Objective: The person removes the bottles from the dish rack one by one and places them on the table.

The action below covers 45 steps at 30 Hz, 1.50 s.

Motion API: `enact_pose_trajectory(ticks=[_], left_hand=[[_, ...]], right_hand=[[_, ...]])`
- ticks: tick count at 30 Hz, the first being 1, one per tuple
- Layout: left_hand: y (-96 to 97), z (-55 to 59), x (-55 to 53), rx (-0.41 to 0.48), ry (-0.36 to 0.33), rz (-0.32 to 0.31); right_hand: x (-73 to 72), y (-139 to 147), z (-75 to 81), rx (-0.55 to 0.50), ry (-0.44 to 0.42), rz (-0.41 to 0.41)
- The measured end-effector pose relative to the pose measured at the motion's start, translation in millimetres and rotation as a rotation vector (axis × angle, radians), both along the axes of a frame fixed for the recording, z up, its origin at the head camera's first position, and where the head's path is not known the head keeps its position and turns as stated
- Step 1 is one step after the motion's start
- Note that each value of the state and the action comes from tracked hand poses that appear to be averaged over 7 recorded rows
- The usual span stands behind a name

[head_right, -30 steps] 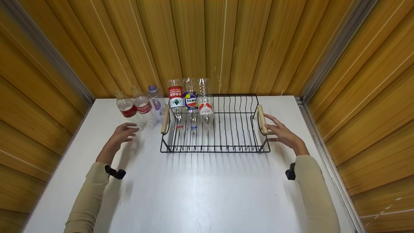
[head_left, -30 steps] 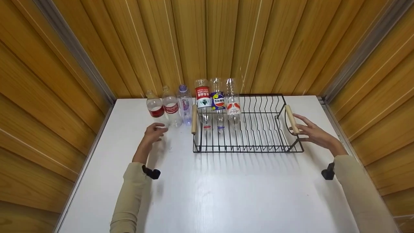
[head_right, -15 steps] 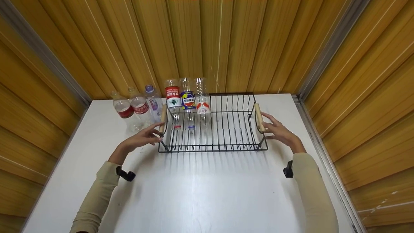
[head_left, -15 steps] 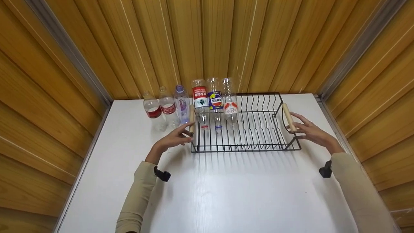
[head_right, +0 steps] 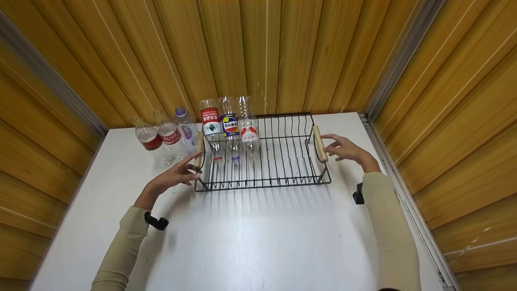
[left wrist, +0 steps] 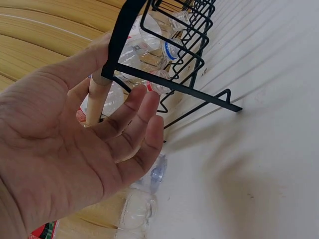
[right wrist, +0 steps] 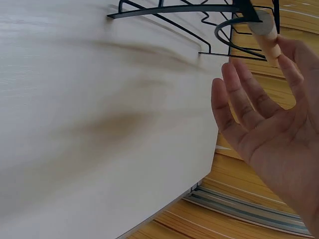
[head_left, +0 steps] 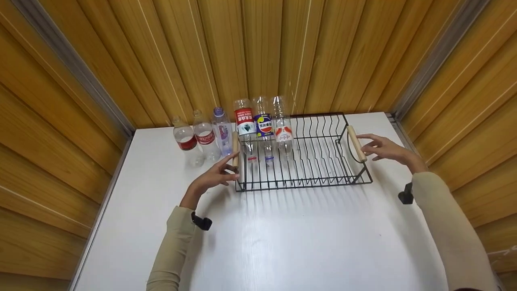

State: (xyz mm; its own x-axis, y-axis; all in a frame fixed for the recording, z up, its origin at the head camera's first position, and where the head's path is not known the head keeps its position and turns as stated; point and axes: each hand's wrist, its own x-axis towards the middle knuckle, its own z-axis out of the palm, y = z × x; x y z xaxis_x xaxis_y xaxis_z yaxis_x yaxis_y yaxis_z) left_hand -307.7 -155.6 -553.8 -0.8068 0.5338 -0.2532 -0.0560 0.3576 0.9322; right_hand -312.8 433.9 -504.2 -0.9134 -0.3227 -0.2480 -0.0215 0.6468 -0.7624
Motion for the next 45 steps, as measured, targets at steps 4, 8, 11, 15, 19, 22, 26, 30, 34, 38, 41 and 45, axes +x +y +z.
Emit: enact_pose_trajectory(ticks=[4,8,11,15,19,22,26,30,34,38,41,45], left_hand=[[0.3,1.7,-1.2,0.007,0.006,0.003],[0.3,3.0,-1.4,0.008,-0.001,0.002],[-0.5,2.4,-1.2,0.018,-0.013,0.005],[-2.9,-0.5,-1.0,0.048,-0.019,0.007],[-4.3,-1.9,-1.3,0.057,-0.022,0.012],[-4.1,-3.0,-2.0,0.054,-0.02,0.012],[-2.9,-5.6,-2.3,0.057,-0.018,0.003],[-1.8,-7.1,-2.0,0.055,-0.014,-0.007],[-1.9,-7.4,-1.8,0.046,-0.023,-0.003],[-1.8,-7.7,-1.8,0.058,-0.034,0.001],[-1.5,-8.0,-1.6,0.075,-0.031,0.002],[-0.8,-9.3,-1.4,0.088,-0.027,-0.003]], right_hand=[[-9.8,-3.5,14.9,0.067,0.051,0.005],[-16.8,-7.2,27.2,0.062,0.09,-0.012],[-21.6,-14.1,35.3,0.046,0.101,-0.023],[-29.8,-31.2,43.2,0.022,0.113,-0.009],[-40.9,-55.7,45.1,0.004,0.118,0.025],[-48.8,-76.5,43.1,-0.014,0.111,0.055],[-57.2,-101.5,35.8,-0.032,0.095,0.096],[-67.0,-122.9,23.8,-0.038,0.077,0.121],[-72.3,-144.8,15.3,-0.051,0.048,0.143],[-76.0,-165.7,9.1,-0.068,0.009,0.168],[-79.7,-180.5,4.2,-0.084,-0.028,0.164],[-82.0,-199.4,-0.8,-0.079,-0.098,0.141]])
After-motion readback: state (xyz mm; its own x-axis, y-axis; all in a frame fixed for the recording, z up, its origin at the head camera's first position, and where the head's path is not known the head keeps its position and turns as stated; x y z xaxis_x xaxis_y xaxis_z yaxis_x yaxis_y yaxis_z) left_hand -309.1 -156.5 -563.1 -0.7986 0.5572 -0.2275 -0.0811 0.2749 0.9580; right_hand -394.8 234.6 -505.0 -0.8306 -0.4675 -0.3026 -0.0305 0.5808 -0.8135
